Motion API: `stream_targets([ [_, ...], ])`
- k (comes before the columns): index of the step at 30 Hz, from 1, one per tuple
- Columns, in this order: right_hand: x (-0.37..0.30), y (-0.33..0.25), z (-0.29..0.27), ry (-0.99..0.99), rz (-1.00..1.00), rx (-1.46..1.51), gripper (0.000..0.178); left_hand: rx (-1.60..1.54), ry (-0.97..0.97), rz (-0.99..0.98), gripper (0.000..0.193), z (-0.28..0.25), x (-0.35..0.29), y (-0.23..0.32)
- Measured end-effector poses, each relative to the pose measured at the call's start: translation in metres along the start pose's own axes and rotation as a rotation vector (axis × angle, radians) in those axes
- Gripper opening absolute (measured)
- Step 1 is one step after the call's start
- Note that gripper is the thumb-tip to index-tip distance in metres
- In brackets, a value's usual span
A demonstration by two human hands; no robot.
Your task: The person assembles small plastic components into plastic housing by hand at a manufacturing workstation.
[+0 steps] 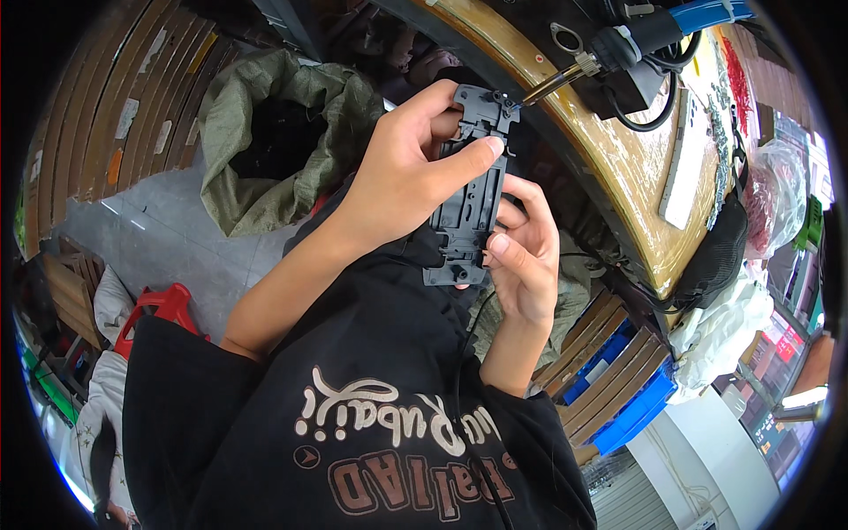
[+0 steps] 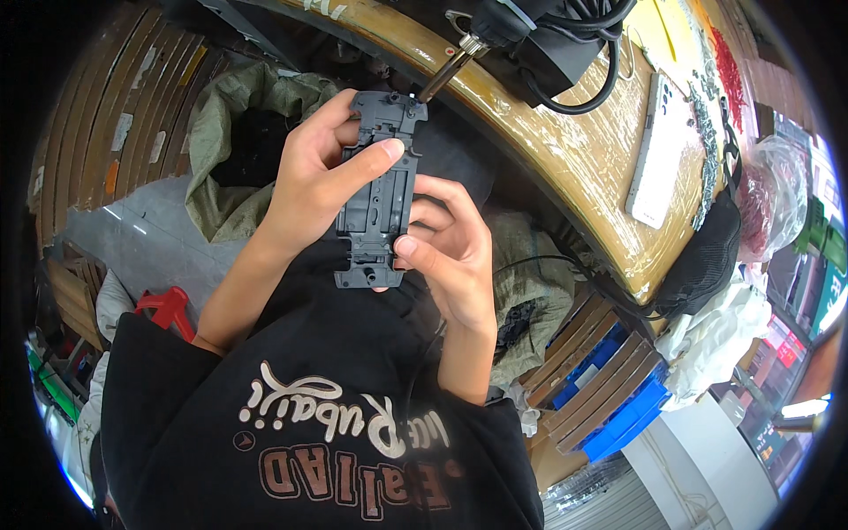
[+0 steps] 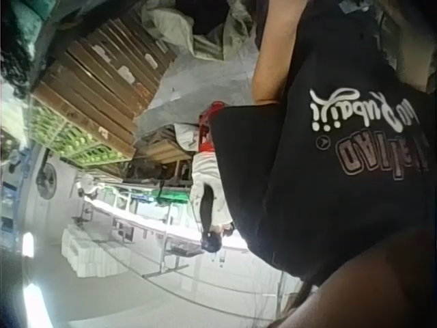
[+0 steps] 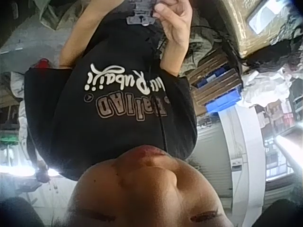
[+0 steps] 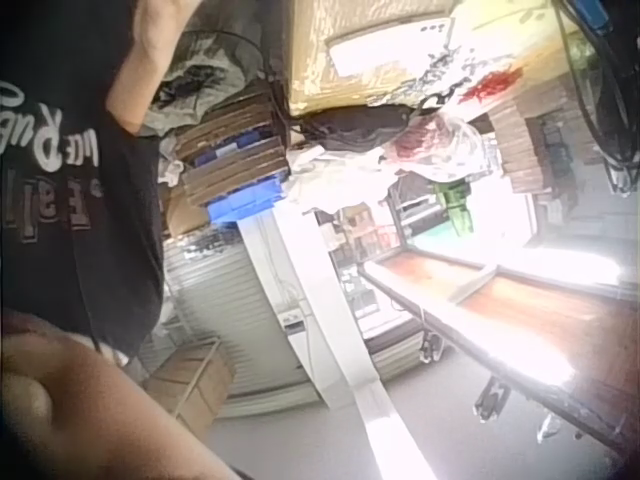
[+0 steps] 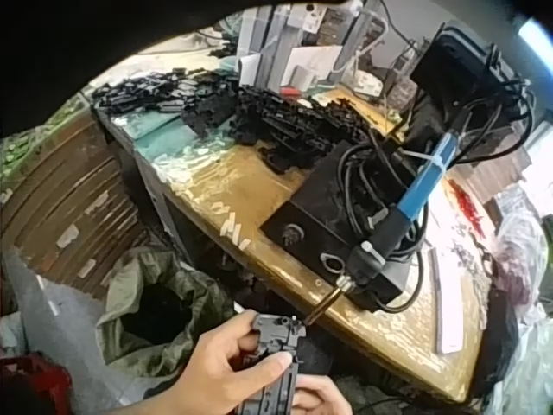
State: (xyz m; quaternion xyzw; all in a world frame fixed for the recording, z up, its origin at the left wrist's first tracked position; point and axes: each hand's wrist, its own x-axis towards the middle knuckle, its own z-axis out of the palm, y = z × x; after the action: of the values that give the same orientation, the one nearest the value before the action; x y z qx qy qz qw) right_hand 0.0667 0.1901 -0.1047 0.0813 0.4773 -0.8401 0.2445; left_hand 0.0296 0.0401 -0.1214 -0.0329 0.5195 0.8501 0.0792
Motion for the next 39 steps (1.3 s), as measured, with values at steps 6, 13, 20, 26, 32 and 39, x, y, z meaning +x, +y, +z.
stream_targets([
  [6, 0.000, -0.002, 0.002, 0.003, -0.011, 0.013, 0.048, 0.023, 0.012, -0.002, 0.015, -0.002, 0.002, 0.001],
  [13, 0.001, -0.001, 0.002, 0.004, -0.024, 0.002, 0.046, 0.040, -0.022, 0.046, 0.020, -0.003, 0.000, -0.002],
  [20, 0.009, 0.009, -0.014, 0.023, 0.117, 0.080, 0.039, 0.108, 0.026, -0.056, 0.018, -0.008, 0.002, -0.020],
  [26, -0.010, 0.014, -0.027, -0.009, 0.106, 0.031, 0.035, 0.037, -0.022, -0.080, 0.035, -0.001, -0.012, -0.033],
  [32, -0.025, 0.016, -0.034, 0.008, 0.106, 0.054, 0.035, 0.145, -0.145, -0.148, 0.038, 0.005, -0.013, -0.033],
  [39, -0.046, 0.022, -0.073, 0.038, 0.120, -0.058, 0.031, 0.125, -0.268, -0.213, 0.047, 0.017, -0.020, -0.058],
])
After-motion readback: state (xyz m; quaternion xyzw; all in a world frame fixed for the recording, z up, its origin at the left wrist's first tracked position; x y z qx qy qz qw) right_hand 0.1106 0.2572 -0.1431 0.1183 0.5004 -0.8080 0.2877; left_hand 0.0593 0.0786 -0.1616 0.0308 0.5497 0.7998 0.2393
